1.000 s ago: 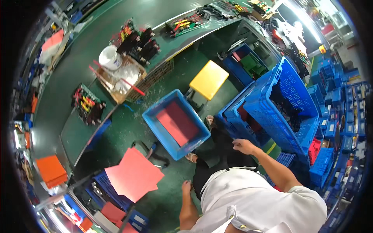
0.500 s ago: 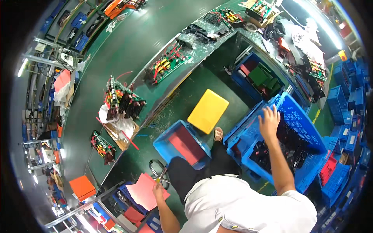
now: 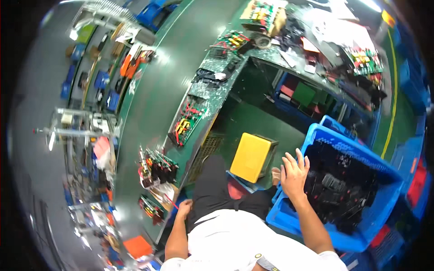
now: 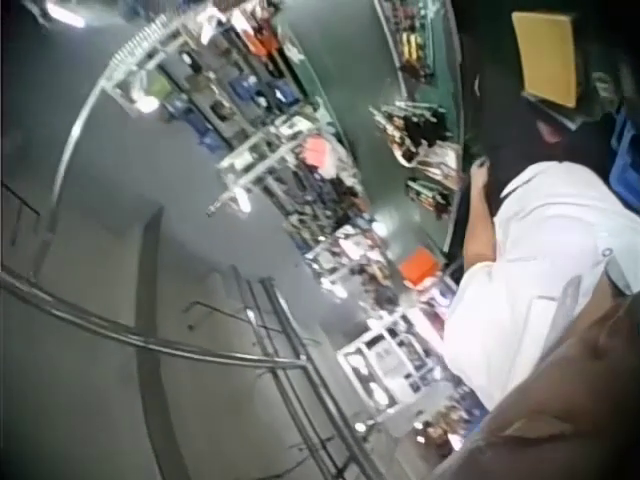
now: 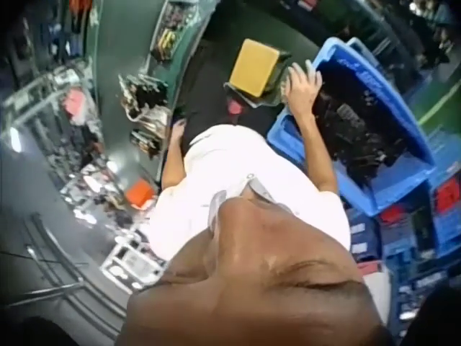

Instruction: Assembling electronic components on a circuit board and applying adhesive paste using a brush.

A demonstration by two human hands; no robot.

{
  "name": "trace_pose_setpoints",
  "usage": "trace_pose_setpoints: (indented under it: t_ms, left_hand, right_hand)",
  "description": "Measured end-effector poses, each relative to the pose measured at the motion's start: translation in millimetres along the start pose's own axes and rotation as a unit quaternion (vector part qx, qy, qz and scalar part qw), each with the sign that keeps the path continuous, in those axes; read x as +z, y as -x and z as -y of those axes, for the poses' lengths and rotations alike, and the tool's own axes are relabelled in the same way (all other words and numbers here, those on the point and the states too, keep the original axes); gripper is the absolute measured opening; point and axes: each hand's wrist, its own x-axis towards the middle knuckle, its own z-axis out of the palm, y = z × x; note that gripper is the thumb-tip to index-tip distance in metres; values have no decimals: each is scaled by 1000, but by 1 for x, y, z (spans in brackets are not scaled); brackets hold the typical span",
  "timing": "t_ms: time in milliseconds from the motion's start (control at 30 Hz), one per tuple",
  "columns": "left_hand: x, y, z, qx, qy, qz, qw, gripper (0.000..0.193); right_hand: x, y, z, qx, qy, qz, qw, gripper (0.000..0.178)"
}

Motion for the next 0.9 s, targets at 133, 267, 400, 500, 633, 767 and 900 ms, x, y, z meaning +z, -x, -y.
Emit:
trace_pose_setpoints:
  t_ms: [133, 267, 400, 500, 633, 767, 900]
  left_hand:
    - [-18, -45, -122, 177, 47, -56, 981, 26]
    - [5, -64, -234, 281, -8, 8, 960, 36]
    - [29, -96, -277, 339, -63, 135, 929, 39]
    - [36, -135, -289, 315, -14, 223, 922, 40]
    - [45, -196, -278, 288, 102, 265, 915, 37]
    - [23, -209, -266, 210, 156, 359, 896, 37]
    - [-23, -198, -236, 304, 153, 200, 919, 33]
  right_hand:
    - [-2, -6, 2, 10, -16, 5, 1000, 27]
    - [-2, -5, 9, 46, 40, 32, 998, 42]
    - [3, -10, 20, 59, 117, 67, 989, 44]
    - [4, -19, 31, 62, 184, 126, 973, 52]
    - [15, -34, 46, 91, 306, 238, 917, 57]
    - [25, -50, 70, 169, 461, 406, 771, 48]
    - [85, -110, 70, 336, 282, 368, 820, 33]
